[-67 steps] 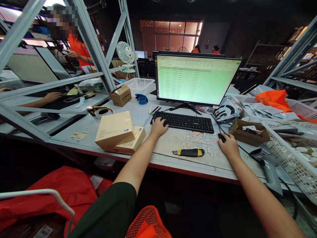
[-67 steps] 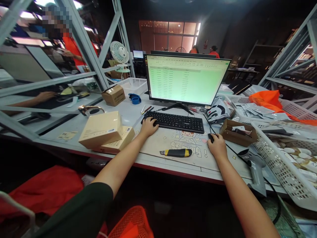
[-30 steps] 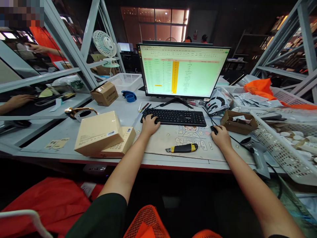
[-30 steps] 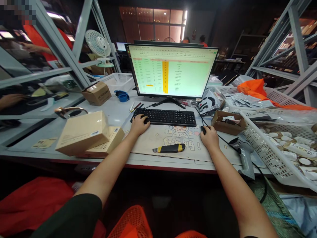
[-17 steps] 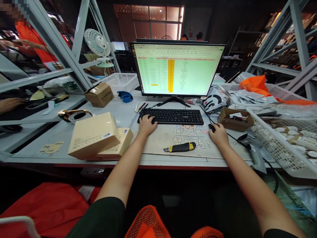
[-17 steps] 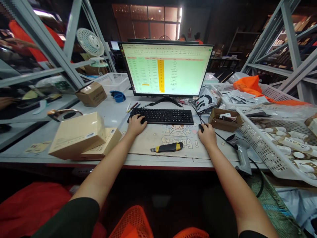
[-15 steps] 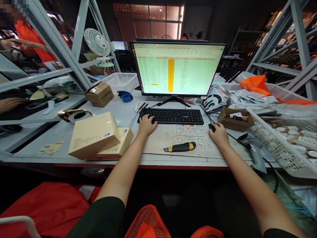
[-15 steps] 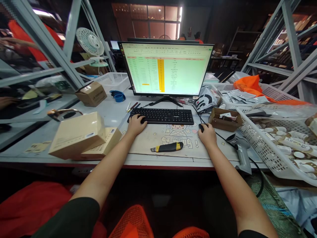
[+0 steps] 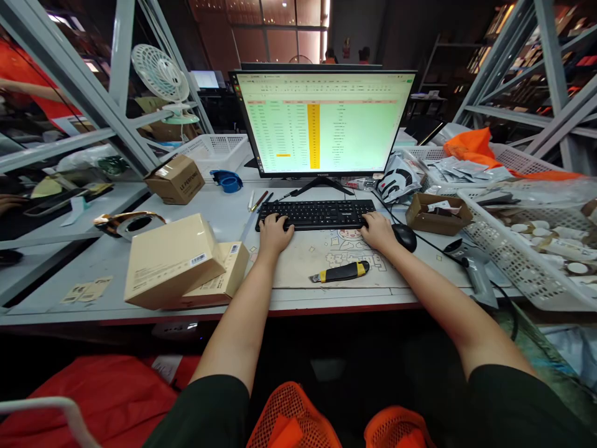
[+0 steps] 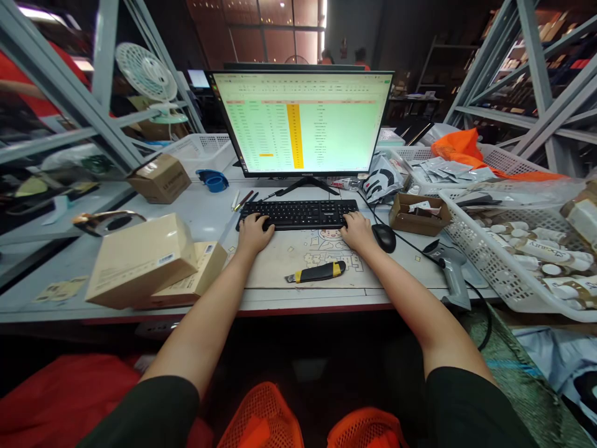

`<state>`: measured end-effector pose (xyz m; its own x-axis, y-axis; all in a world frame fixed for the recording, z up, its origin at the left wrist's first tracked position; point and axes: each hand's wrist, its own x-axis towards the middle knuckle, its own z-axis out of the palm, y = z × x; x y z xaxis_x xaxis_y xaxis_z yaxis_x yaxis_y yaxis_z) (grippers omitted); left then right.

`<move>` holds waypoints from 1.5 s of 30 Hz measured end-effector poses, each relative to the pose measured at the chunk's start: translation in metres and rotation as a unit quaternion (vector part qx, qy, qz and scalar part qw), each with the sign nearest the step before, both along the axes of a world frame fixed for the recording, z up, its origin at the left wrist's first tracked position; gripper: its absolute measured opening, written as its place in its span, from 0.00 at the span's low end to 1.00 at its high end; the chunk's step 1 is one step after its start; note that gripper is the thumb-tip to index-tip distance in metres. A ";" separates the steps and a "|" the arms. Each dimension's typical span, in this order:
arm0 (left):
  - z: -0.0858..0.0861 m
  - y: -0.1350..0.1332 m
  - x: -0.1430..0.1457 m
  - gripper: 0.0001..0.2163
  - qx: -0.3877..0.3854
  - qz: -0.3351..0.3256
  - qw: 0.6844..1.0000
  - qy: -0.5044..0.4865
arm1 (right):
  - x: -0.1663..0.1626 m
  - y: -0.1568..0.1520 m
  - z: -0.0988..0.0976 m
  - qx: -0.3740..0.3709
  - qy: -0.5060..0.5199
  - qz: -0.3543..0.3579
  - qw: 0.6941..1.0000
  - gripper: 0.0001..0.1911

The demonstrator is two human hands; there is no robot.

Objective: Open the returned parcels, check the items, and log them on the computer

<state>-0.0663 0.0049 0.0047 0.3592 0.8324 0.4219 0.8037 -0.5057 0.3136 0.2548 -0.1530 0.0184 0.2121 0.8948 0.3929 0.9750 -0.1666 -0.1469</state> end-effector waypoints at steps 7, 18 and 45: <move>0.002 0.000 0.000 0.21 -0.003 0.003 1.000 0.007 | -0.014 0.013 0.002 -0.007 -0.014 -0.005 1.000 0.27; 0.004 -0.004 0.000 0.21 -0.009 0.003 1.000 -0.002 | -0.044 0.026 -0.005 -0.015 -0.025 0.039 0.999 0.23; 0.090 -0.118 -0.032 0.14 0.162 -0.131 0.935 -0.288 | -0.035 0.026 -0.023 0.001 0.042 0.046 0.998 0.27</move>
<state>-0.0988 -0.1129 0.0944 0.1679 0.5433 0.8226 0.3846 -0.8044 0.4528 0.2202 -0.1275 -0.0044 0.1617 0.9108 0.3799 0.9705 -0.0770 -0.2284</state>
